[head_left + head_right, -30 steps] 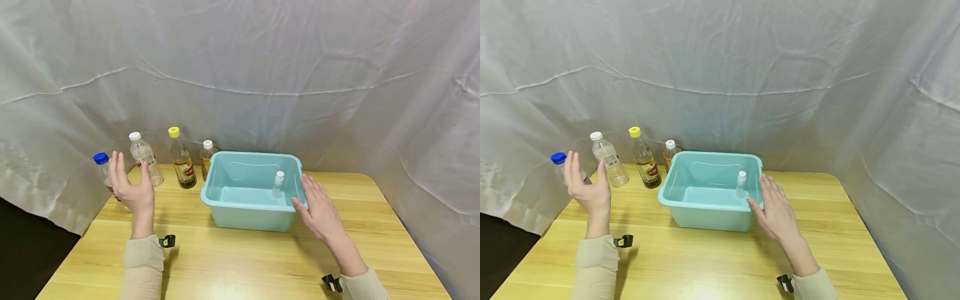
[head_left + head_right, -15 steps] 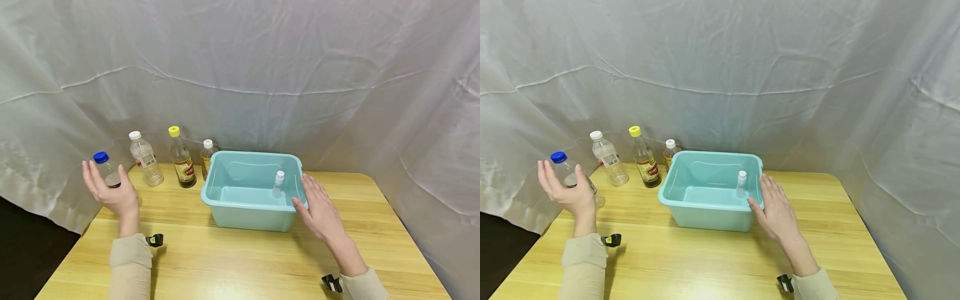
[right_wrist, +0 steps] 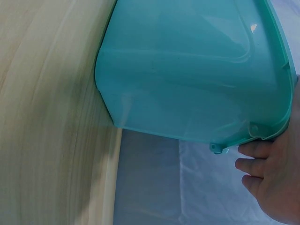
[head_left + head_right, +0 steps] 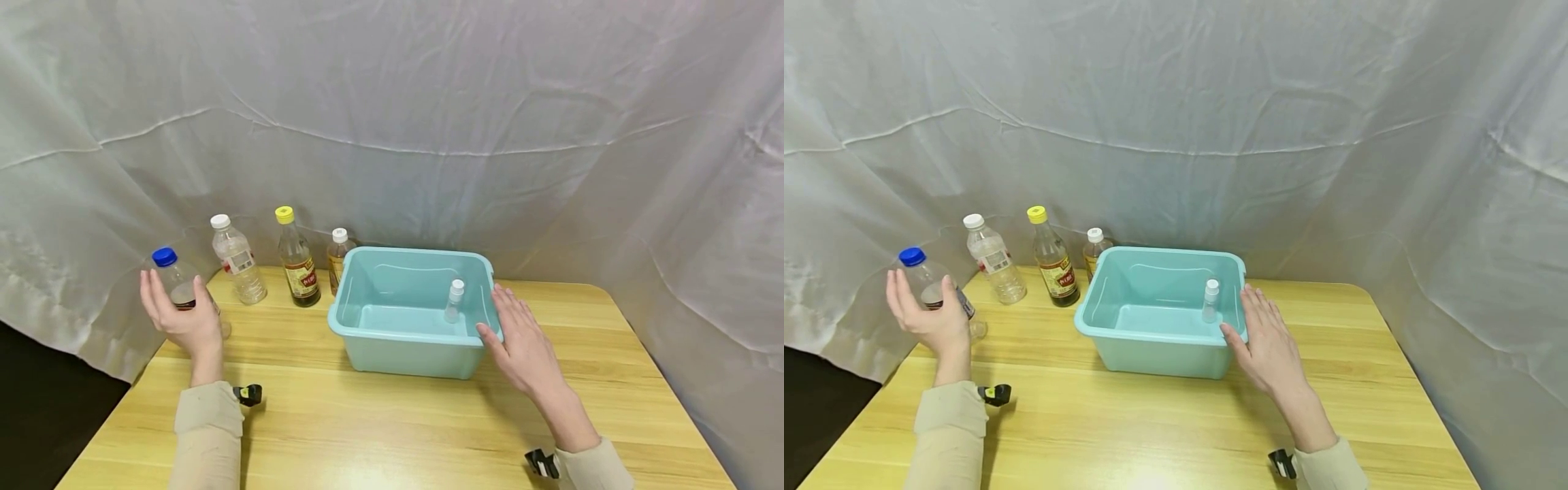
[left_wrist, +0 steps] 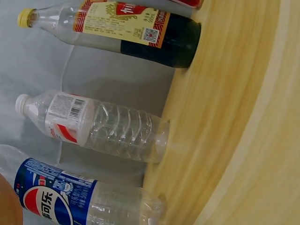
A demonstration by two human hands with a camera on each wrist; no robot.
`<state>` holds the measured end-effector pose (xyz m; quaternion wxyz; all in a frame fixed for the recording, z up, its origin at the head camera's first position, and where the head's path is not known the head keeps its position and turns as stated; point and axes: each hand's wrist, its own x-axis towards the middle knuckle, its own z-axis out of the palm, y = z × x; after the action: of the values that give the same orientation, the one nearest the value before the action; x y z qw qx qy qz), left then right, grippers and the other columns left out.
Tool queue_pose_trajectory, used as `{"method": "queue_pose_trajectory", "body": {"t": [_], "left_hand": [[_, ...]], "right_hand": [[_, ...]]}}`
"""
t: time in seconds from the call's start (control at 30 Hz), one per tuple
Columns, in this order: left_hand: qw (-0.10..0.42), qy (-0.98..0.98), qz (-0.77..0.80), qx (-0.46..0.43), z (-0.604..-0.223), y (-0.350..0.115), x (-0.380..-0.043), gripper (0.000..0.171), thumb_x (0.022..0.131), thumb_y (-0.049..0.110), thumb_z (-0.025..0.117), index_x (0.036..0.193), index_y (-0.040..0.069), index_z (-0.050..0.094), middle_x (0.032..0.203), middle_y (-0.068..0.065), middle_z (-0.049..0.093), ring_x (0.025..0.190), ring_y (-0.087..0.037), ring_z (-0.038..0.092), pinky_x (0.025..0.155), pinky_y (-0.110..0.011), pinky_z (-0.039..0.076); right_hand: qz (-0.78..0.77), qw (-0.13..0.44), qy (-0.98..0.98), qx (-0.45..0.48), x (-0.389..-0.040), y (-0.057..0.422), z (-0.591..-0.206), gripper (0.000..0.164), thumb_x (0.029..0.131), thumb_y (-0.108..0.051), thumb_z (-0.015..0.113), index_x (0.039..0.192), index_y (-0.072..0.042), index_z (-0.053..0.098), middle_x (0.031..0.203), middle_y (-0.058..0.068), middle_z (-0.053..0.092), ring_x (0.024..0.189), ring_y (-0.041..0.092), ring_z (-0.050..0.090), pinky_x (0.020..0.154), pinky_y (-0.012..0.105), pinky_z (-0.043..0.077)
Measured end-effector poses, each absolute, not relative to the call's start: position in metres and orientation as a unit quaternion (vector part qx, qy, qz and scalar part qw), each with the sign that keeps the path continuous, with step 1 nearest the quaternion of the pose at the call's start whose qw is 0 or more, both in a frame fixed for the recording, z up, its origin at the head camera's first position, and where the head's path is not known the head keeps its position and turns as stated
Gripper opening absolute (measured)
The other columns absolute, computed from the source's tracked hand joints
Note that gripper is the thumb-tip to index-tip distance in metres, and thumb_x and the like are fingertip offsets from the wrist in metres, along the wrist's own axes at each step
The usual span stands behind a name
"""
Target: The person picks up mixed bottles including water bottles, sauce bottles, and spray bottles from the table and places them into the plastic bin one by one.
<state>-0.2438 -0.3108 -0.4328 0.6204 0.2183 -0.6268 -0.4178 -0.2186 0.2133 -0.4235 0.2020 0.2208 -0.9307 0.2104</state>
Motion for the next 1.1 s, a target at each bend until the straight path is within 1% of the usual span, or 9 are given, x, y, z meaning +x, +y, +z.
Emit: {"method": "queue_pose_trajectory", "body": {"t": [0.13, 0.27, 0.37, 0.63, 0.9, 1.1], "left_hand": [[0.615, -0.634, -0.417, 0.217, -0.434, -0.31, -0.243, 0.061, 0.091, 0.008, 0.079, 0.147, 0.002, 0.056, 0.158, -0.009, 0.048, 0.148, -0.015, 0.04, 0.123, -0.024, 0.024], [0.604, -0.647, -0.416, 0.209, -0.44, -0.315, -0.242, 0.063, 0.092, 0.014, 0.08, 0.15, 0.006, 0.055, 0.159, -0.008, 0.047, 0.148, -0.012, 0.039, 0.123, -0.023, 0.023], [0.597, -0.65, -0.421, 0.209, -0.444, -0.319, -0.242, 0.065, 0.092, 0.017, 0.08, 0.151, 0.009, 0.054, 0.159, -0.005, 0.047, 0.147, -0.01, 0.038, 0.123, -0.023, 0.022], [0.597, -0.65, -0.422, 0.205, -0.444, -0.319, -0.241, 0.065, 0.092, 0.02, 0.08, 0.151, 0.01, 0.055, 0.156, -0.006, 0.049, 0.145, -0.01, 0.041, 0.122, -0.024, 0.024], [0.608, -0.644, -0.42, 0.198, -0.444, -0.317, -0.243, 0.063, 0.09, 0.011, 0.081, 0.148, 0.005, 0.056, 0.154, -0.011, 0.051, 0.144, -0.014, 0.044, 0.122, -0.024, 0.027], [0.61, -0.631, -0.435, 0.202, -0.429, -0.301, -0.233, 0.062, 0.089, 0.002, 0.079, 0.146, 0.0, 0.056, 0.153, -0.014, 0.051, 0.143, -0.016, 0.045, 0.122, -0.024, 0.026]], "right_hand": [[0.21, 0.198, -0.932, 0.218, -0.218, 0.214, -0.423, 0.069, 0.109, -0.04, 0.048, 0.158, 0.006, 0.035, 0.165, 0.023, 0.034, 0.153, 0.043, 0.03, 0.127, 0.054, 0.021], [0.21, 0.199, -0.932, 0.218, -0.218, 0.214, -0.423, 0.069, 0.109, -0.041, 0.049, 0.158, 0.007, 0.035, 0.165, 0.023, 0.034, 0.152, 0.043, 0.03, 0.129, 0.05, 0.019], [0.21, 0.199, -0.932, 0.219, -0.218, 0.214, -0.423, 0.069, 0.109, -0.041, 0.048, 0.158, 0.007, 0.035, 0.165, 0.023, 0.034, 0.152, 0.044, 0.031, 0.128, 0.051, 0.02], [0.213, 0.2, -0.931, 0.221, -0.218, 0.214, -0.424, 0.069, 0.109, -0.041, 0.048, 0.158, 0.006, 0.035, 0.165, 0.023, 0.034, 0.152, 0.043, 0.031, 0.128, 0.052, 0.021], [0.212, 0.2, -0.931, 0.219, -0.218, 0.214, -0.424, 0.069, 0.109, -0.041, 0.049, 0.157, 0.006, 0.036, 0.165, 0.023, 0.035, 0.152, 0.043, 0.031, 0.128, 0.05, 0.019], [0.214, 0.201, -0.93, 0.221, -0.218, 0.214, -0.424, 0.068, 0.109, -0.04, 0.048, 0.157, 0.007, 0.035, 0.164, 0.023, 0.035, 0.153, 0.043, 0.03, 0.127, 0.054, 0.021]]}}
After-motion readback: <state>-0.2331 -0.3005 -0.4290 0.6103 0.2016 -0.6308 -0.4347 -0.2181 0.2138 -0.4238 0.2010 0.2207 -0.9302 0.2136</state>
